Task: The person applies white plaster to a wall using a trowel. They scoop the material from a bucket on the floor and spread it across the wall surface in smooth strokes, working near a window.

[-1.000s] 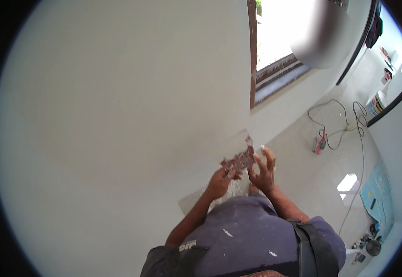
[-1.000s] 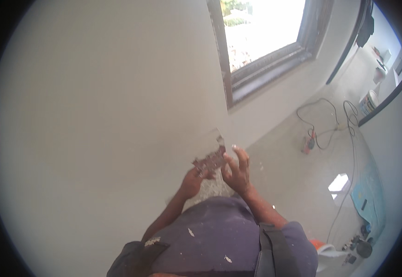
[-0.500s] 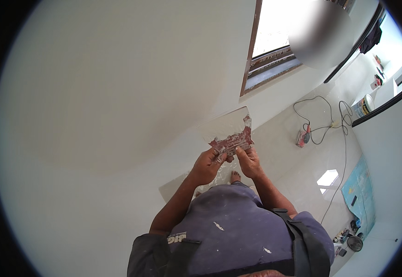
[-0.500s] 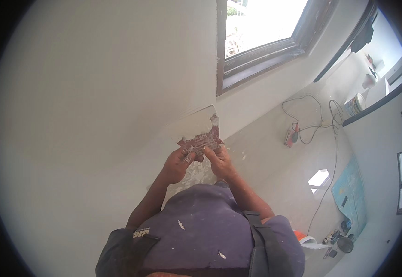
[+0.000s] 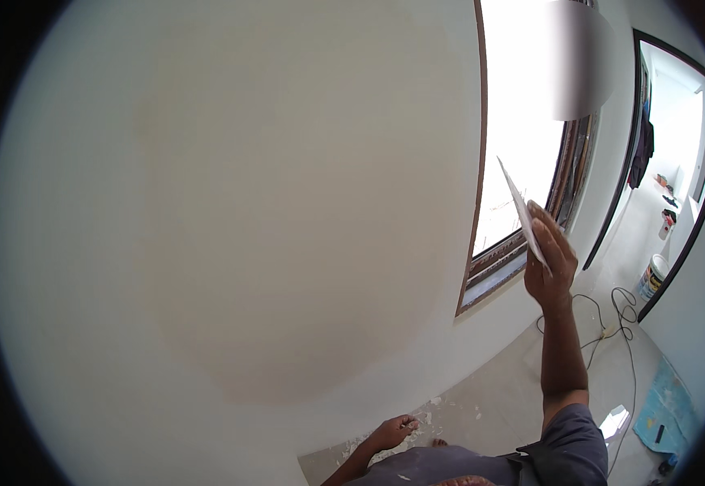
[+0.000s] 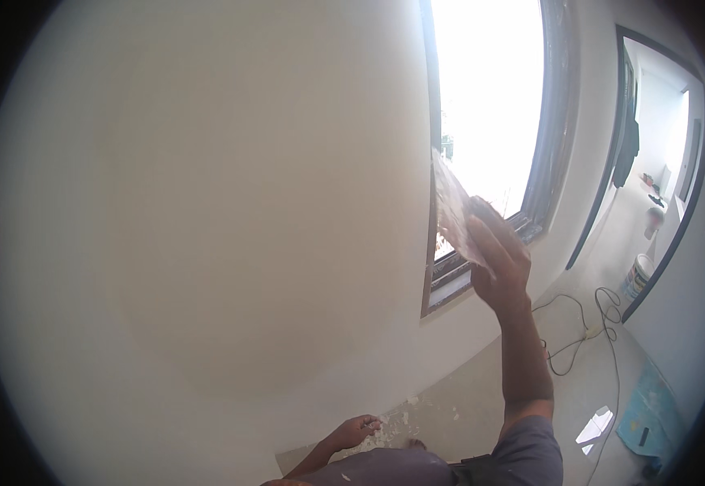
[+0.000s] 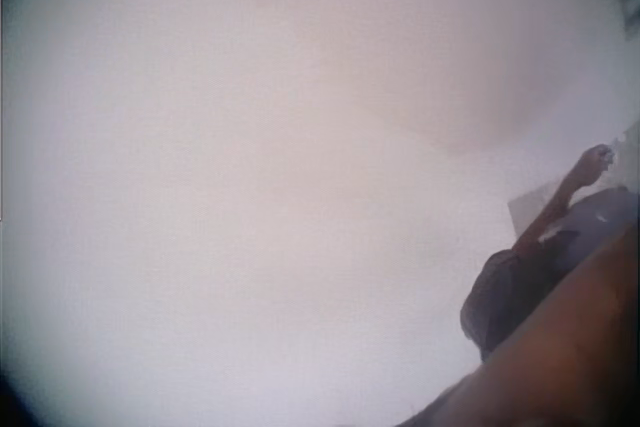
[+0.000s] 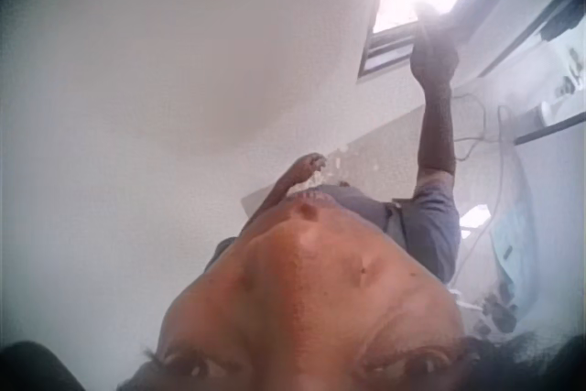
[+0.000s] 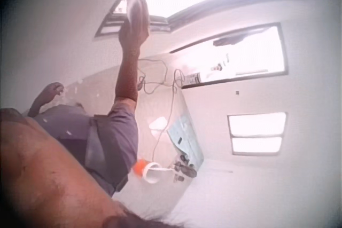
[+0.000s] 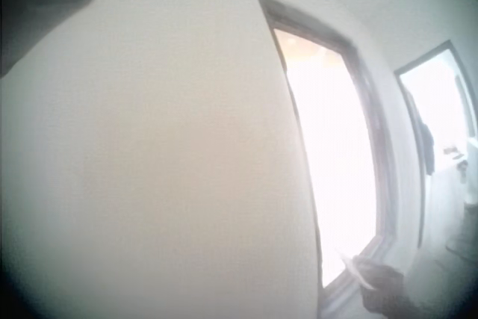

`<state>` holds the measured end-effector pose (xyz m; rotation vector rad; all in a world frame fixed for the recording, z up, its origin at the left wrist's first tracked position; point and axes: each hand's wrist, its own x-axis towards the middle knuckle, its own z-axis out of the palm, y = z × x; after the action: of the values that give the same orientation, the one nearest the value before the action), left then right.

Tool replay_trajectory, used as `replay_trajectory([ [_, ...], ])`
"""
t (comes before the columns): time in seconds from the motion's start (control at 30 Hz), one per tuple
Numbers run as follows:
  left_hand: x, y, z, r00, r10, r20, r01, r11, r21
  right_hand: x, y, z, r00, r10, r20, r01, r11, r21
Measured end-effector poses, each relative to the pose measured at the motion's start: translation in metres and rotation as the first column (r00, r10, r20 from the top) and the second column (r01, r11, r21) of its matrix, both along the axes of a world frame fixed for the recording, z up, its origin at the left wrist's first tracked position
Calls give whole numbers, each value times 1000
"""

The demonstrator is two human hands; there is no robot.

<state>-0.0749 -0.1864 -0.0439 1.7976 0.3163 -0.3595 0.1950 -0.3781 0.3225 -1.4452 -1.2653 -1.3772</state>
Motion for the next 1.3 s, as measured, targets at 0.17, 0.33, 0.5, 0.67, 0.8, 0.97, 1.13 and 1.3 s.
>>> replay_trajectory([
  [0.17, -29, 14, -91, 989, -63, -133, 91, 971, 220, 23, 34, 116, 916, -214, 340, 250, 966, -63],
  [0.33, -66, 37, -173, 970, 18, -244, 50, 962, 269, 23, 77, 175, 929, 234, -287, -264, 962, -69],
  [0.5, -136, 58, -244, 894, 221, -390, -135, 963, 235, 27, 85, 193, 907, -241, 347, 271, 962, -41],
  [0.67, -204, 65, -286, 884, 221, -412, -58, 926, 373, 37, 81, 184, 893, -311, 326, 335, 942, -21],
  [0.8, -228, 61, -298, 902, 183, -391, -3, 908, 419, 37, 79, 181, 912, -246, 328, 263, 965, -10],
  [0.97, -219, 57, -308, 981, -75, -179, 169, 783, 599, 29, 89, 180, 923, -47, 381, 69, 997, -44],
  [1.13, -169, 61, -292, 988, 115, -102, -58, 894, 445, 14, 93, 177, 883, -78, 463, 70, 997, 35],
  [1.3, -151, 55, -257, 705, 601, -376, -633, 772, 47, 4, 85, 132, 951, -57, 303, 40, 997, 61],
])
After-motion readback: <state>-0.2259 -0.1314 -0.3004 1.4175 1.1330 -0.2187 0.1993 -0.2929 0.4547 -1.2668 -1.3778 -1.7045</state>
